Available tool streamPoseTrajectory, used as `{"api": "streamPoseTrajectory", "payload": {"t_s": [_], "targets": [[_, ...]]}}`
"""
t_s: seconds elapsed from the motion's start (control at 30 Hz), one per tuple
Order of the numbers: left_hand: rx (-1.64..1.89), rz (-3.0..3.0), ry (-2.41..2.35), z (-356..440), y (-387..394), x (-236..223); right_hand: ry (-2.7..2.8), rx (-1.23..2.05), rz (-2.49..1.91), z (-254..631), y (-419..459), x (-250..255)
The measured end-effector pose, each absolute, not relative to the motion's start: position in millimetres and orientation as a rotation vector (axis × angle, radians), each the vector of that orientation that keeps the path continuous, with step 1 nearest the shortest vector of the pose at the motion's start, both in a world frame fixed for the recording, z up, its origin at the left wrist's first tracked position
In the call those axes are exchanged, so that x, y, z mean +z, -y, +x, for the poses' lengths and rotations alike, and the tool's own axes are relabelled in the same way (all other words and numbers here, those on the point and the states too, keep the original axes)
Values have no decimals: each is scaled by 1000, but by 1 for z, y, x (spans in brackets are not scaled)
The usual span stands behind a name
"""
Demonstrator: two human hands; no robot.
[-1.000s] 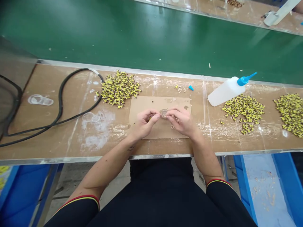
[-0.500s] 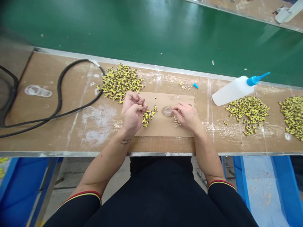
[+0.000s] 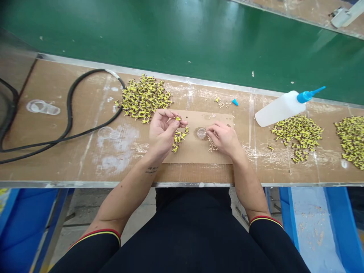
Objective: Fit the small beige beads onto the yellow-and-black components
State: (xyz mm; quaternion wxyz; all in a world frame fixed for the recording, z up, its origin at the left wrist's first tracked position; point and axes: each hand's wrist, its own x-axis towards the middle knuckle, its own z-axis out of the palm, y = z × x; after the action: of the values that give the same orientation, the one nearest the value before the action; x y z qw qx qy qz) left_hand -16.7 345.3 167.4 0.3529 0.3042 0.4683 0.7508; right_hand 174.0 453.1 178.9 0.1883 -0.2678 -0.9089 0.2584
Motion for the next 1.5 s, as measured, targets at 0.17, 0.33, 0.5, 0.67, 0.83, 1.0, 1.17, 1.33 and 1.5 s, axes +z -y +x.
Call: {"api": "streamPoseTrajectory", "payload": {"t_s": [0.17, 0.33, 0.5, 0.67, 0.83, 1.0, 1.17, 1.33, 1.5], "targets": [[1903, 801, -1287, -17, -344, 167, 2514, 767, -726, 174, -454, 178], [1887, 793, -1313, -18, -342, 167, 2382, 883, -648, 175, -454, 181], [1878, 755, -1340, -15, -340, 167, 2199, 947, -567, 174, -447, 188], [1857, 715, -1282, -12, -339, 167, 2121, 989, -569, 174, -443, 192], [1783, 678, -1290, -9, -336, 172, 2061, 1037, -546, 176, -443, 190], [1719, 666, -1334, -6, -333, 177, 2059, 1047, -518, 178, -443, 190], [1707, 663, -1301, -5, -332, 176, 2066, 1057, -523, 178, -441, 191], [1682, 720, -1239, -6, -331, 176, 2067, 1043, -496, 177, -440, 193], [1668, 801, -1159, -3, -330, 180, 2078, 1036, -491, 175, -438, 195]]}}
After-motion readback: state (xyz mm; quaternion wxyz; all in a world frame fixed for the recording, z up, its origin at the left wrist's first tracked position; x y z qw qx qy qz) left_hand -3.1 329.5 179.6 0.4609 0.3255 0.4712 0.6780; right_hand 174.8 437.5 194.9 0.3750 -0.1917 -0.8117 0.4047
